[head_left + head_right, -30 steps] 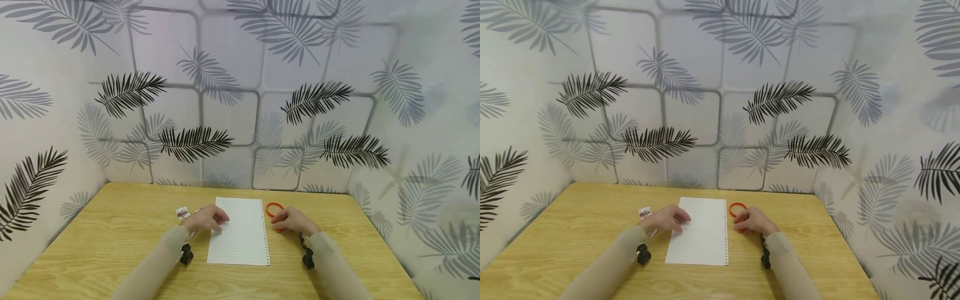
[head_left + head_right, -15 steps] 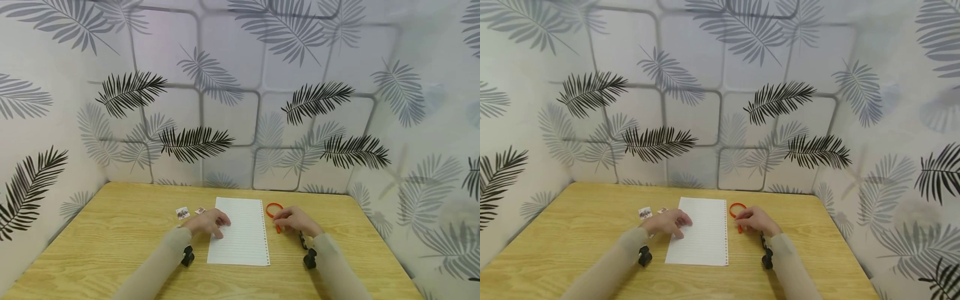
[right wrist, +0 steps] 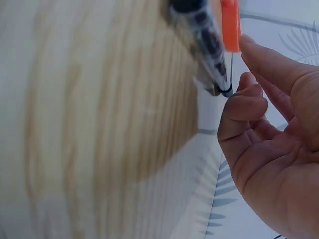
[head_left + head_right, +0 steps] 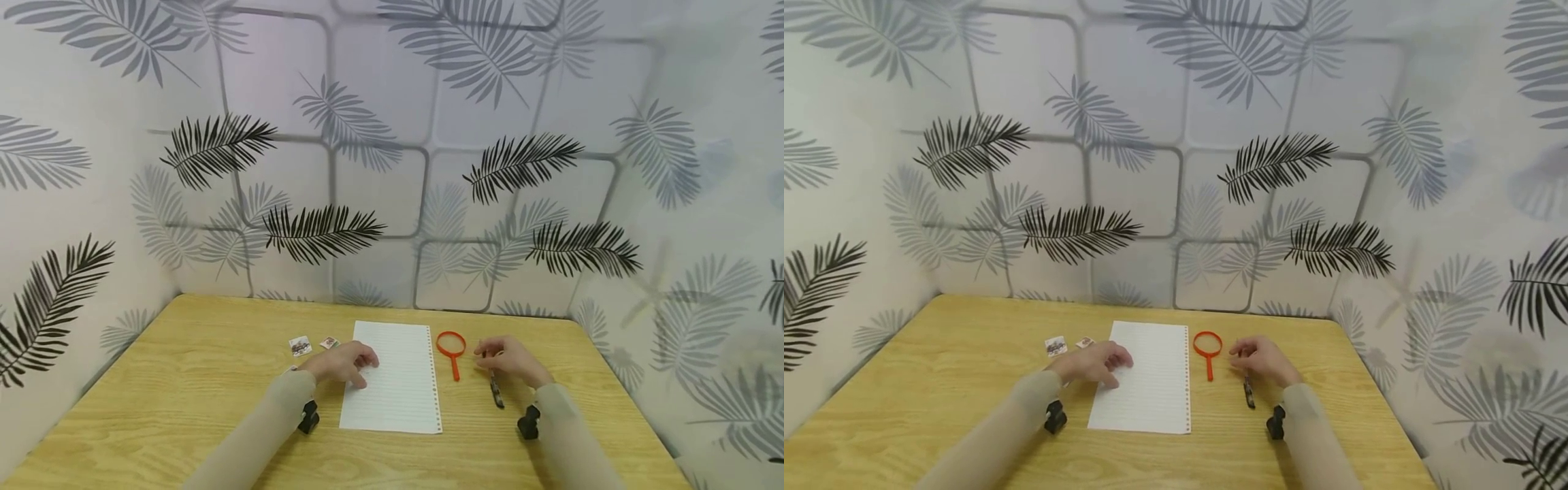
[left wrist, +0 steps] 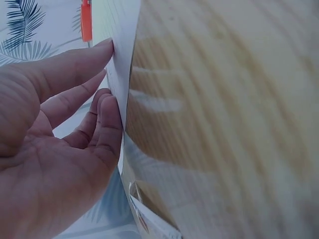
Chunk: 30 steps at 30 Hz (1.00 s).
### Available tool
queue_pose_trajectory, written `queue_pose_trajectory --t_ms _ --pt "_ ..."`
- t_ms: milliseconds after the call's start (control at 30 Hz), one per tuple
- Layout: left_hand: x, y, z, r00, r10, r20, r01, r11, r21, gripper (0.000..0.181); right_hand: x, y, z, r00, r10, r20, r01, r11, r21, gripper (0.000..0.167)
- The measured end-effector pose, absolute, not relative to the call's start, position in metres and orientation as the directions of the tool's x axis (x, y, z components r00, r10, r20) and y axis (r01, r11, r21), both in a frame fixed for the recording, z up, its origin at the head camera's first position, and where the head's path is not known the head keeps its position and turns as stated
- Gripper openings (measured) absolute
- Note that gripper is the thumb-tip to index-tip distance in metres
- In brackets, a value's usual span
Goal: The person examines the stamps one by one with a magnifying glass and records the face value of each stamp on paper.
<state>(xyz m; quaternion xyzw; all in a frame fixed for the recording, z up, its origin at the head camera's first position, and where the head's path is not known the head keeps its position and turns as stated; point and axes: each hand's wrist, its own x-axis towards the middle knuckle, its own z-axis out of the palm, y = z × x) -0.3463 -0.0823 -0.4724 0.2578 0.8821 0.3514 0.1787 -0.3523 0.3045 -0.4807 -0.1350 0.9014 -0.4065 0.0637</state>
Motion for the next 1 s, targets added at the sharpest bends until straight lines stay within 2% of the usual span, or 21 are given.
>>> queue_pose_trajectory --t_ms 267,767,1000 --pt "-0.3436 -0.083 -0.475 -0.812 0.562 -0.156 0.306 0.638 0.706 0.034 -0.3473 0.3101 -0.4819 -0.923 -0.369 -0.108 -0.164 0.631 -0.758 0.028" --pt "-0.3469 -0.0785 -0.47 -0.817 0.553 -0.167 0.292 0.644 0.707 0.037 -0.3535 0.3052 -0.4766 -0.946 -0.294 -0.14 -0.138 0.75 -0.647 0.015" --pt "-0.3477 -0.0793 -0.4719 -0.811 0.561 -0.165 0.291 0.633 0.718 0.037 -0.3534 0.3085 -0.4746 -0.916 -0.366 -0.165 -0.162 0.713 -0.683 0.02"
